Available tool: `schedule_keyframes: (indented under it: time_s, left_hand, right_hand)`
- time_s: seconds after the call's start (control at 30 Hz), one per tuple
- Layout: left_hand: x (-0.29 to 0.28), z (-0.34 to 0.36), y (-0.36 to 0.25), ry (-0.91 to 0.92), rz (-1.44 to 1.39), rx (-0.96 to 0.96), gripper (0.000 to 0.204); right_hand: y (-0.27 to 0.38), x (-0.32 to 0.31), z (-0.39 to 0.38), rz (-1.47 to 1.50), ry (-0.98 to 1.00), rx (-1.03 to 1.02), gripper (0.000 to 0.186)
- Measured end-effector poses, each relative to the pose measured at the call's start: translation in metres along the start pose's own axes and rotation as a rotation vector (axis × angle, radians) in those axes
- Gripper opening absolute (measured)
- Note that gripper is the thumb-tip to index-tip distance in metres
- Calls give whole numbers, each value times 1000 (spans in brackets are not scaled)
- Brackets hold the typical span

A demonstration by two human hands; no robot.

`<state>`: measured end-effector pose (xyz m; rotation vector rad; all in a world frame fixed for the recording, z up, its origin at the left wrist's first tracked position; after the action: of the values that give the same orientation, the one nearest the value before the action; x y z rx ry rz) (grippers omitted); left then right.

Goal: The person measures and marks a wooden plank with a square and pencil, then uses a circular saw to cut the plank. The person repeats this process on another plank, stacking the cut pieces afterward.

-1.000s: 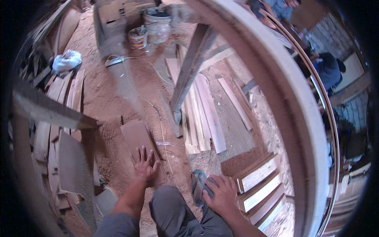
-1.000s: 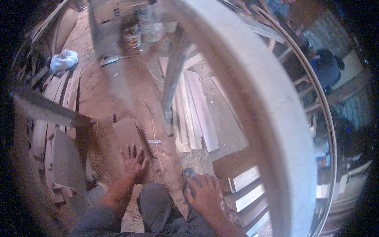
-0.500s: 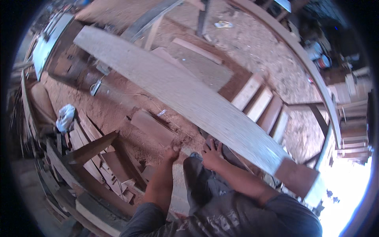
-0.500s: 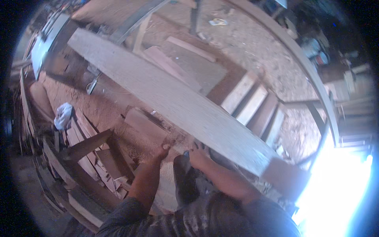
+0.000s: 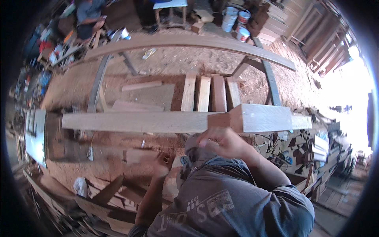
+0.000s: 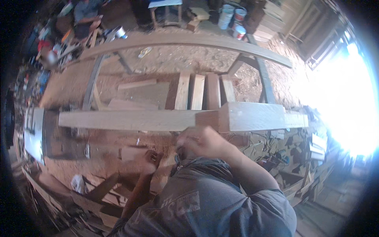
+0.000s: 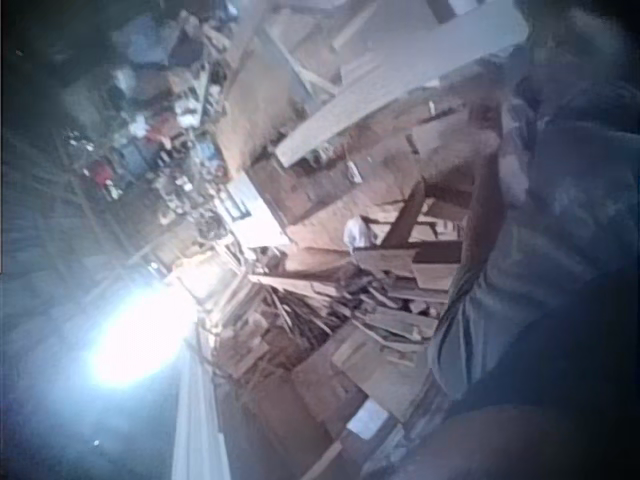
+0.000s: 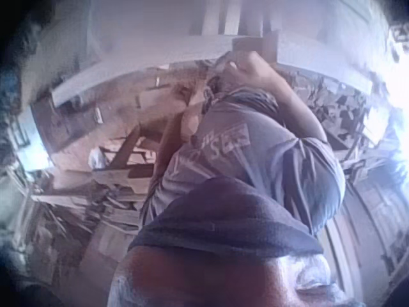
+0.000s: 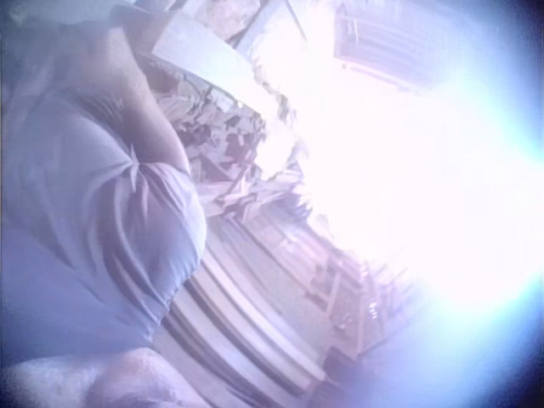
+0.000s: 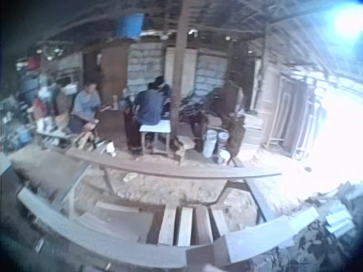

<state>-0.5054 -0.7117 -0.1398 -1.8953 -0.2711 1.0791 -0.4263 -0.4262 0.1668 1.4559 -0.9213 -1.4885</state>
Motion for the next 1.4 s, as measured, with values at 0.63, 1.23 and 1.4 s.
schedule_keyframes:
  time_s: [0.63,1.23,1.4]
  left_hand:
    - [83,189,-210,615,818,449,136]
    - [81,219,-214,645,625,564,123]
    - [53,246,-238,596,678,567,122]
  right_hand:
    - [-346,-274,-468,481,-1900,813,32]
    - [-398,-269,-453,749,-2023,769,38]
    - [-425,-287,-411,1136,-1971,334,39]
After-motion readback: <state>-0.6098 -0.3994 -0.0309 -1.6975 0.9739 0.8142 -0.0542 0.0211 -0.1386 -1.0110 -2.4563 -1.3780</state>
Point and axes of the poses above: each hand's wrist, its own z-axis towards the middle knuckle, its own x-axis out of the palm, y = z × x, the point moved 9 cm from there along z, towards the middle knuckle, and after that the axes turned 5 degrees about y, right-handed, at the moved point
